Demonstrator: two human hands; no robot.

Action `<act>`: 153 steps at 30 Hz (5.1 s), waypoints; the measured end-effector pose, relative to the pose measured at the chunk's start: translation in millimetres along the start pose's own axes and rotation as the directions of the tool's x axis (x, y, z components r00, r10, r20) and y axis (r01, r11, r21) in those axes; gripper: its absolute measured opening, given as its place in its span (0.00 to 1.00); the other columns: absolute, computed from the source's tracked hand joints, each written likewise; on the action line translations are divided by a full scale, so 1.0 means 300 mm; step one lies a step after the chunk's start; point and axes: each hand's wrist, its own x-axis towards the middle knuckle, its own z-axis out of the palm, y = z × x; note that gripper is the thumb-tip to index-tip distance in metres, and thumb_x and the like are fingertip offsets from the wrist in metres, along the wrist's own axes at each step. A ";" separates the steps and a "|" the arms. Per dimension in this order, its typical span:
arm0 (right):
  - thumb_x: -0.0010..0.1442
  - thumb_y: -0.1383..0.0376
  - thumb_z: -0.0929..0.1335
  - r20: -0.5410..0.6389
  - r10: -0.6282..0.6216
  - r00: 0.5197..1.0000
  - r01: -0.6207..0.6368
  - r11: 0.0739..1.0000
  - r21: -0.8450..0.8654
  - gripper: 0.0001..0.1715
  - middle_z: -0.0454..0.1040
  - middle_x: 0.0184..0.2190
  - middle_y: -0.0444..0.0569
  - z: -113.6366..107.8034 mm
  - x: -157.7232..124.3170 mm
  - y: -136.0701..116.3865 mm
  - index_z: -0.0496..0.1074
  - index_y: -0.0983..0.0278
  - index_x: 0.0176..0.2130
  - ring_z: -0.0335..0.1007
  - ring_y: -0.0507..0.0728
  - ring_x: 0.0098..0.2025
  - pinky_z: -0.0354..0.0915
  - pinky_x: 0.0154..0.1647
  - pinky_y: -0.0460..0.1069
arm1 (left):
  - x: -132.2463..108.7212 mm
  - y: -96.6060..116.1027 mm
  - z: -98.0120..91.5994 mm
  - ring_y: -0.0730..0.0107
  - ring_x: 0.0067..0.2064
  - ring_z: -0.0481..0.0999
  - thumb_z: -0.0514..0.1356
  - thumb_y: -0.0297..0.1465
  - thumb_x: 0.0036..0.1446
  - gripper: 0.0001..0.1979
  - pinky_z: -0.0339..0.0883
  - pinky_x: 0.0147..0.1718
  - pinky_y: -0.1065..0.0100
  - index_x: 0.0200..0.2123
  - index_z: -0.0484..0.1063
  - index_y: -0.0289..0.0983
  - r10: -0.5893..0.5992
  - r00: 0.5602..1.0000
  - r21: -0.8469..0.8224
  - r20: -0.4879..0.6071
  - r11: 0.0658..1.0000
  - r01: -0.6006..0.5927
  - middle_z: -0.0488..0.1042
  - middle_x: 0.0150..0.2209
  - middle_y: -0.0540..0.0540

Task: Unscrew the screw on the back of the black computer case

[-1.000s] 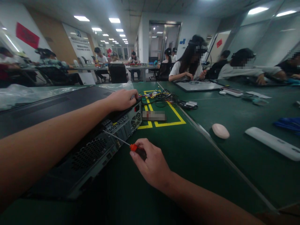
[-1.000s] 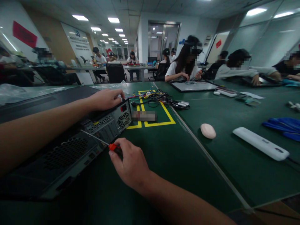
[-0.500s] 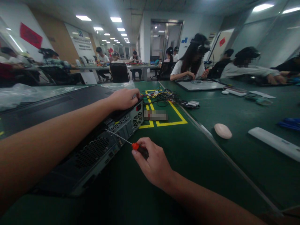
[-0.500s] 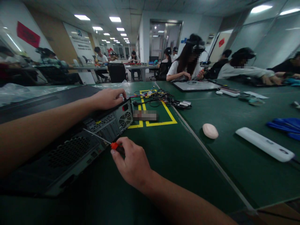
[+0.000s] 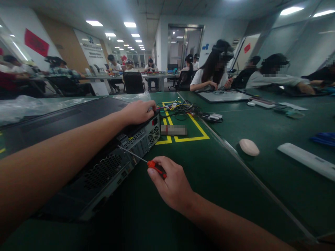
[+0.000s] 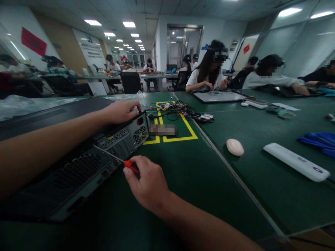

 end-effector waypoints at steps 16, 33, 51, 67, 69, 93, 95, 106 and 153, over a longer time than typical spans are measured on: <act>0.71 0.61 0.70 0.016 0.046 0.999 -0.047 0.999 0.016 0.07 0.82 0.41 0.49 0.004 -0.001 0.002 0.73 0.59 0.48 0.79 0.58 0.38 0.72 0.41 0.52 | 0.001 0.002 0.001 0.45 0.47 0.81 0.50 0.37 0.69 0.24 0.71 0.46 0.51 0.61 0.76 0.42 -0.009 1.000 0.009 0.002 1.000 0.009 0.83 0.46 0.37; 0.72 0.60 0.69 0.028 0.053 0.998 -0.054 0.998 0.033 0.08 0.81 0.41 0.50 0.004 0.001 0.003 0.73 0.60 0.48 0.79 0.60 0.40 0.70 0.42 0.54 | -0.003 0.007 -0.002 0.49 0.45 0.81 0.50 0.36 0.69 0.23 0.70 0.46 0.53 0.61 0.76 0.40 0.002 1.000 0.004 0.004 1.000 -0.002 0.83 0.44 0.38; 0.72 0.58 0.68 0.013 0.032 0.999 -0.033 0.999 0.025 0.10 0.80 0.39 0.50 0.003 -0.003 0.000 0.75 0.61 0.47 0.78 0.59 0.39 0.68 0.41 0.54 | -0.004 0.008 -0.001 0.47 0.46 0.82 0.50 0.35 0.69 0.23 0.70 0.46 0.54 0.60 0.76 0.40 0.009 1.000 0.015 -0.001 1.000 -0.009 0.83 0.46 0.38; 0.70 0.60 0.69 0.030 0.066 0.997 -0.068 0.994 0.090 0.08 0.80 0.37 0.49 0.006 -0.002 0.006 0.71 0.60 0.47 0.80 0.59 0.37 0.71 0.39 0.53 | -0.007 0.014 -0.003 0.45 0.50 0.82 0.50 0.36 0.70 0.23 0.72 0.48 0.54 0.61 0.76 0.41 -0.009 1.000 0.035 -0.004 0.999 0.009 0.84 0.49 0.37; 0.70 0.60 0.69 0.029 0.063 0.998 -0.065 0.994 0.086 0.07 0.80 0.37 0.48 0.004 -0.001 0.004 0.71 0.59 0.46 0.80 0.59 0.38 0.71 0.39 0.53 | -0.008 0.015 -0.003 0.45 0.50 0.83 0.50 0.37 0.70 0.23 0.72 0.48 0.54 0.61 0.76 0.41 -0.008 1.000 0.043 0.002 0.999 0.008 0.84 0.49 0.37; 0.70 0.61 0.69 0.034 0.067 0.997 -0.069 0.997 0.047 0.06 0.82 0.39 0.49 0.001 0.001 0.000 0.72 0.60 0.47 0.80 0.59 0.38 0.72 0.40 0.54 | -0.006 0.014 -0.005 0.44 0.51 0.82 0.50 0.37 0.70 0.23 0.72 0.48 0.54 0.61 0.76 0.41 -0.015 1.000 0.039 0.007 0.999 0.015 0.84 0.50 0.36; 0.70 0.61 0.70 0.029 0.069 0.997 -0.070 0.997 0.037 0.07 0.82 0.39 0.49 0.002 0.000 0.002 0.73 0.60 0.47 0.80 0.59 0.38 0.72 0.40 0.54 | -0.006 0.014 -0.005 0.45 0.51 0.82 0.50 0.37 0.70 0.23 0.71 0.48 0.53 0.61 0.75 0.42 -0.016 1.000 0.035 0.004 0.999 0.016 0.84 0.51 0.37; 0.71 0.60 0.69 0.023 0.056 0.998 -0.057 0.997 0.057 0.07 0.81 0.38 0.48 0.000 -0.003 -0.001 0.73 0.60 0.47 0.80 0.58 0.38 0.72 0.40 0.52 | -0.004 0.007 0.000 0.44 0.49 0.83 0.50 0.36 0.70 0.22 0.71 0.45 0.53 0.60 0.75 0.40 0.005 1.000 0.041 0.000 0.999 -0.005 0.84 0.49 0.36; 0.71 0.61 0.69 0.049 0.079 0.996 -0.080 0.996 0.029 0.06 0.79 0.37 0.47 -0.002 0.001 -0.004 0.72 0.60 0.46 0.76 0.58 0.37 0.67 0.39 0.52 | -0.004 0.008 -0.002 0.47 0.47 0.81 0.49 0.36 0.69 0.23 0.71 0.45 0.54 0.60 0.75 0.41 -0.004 1.000 0.020 0.013 1.000 0.003 0.83 0.46 0.38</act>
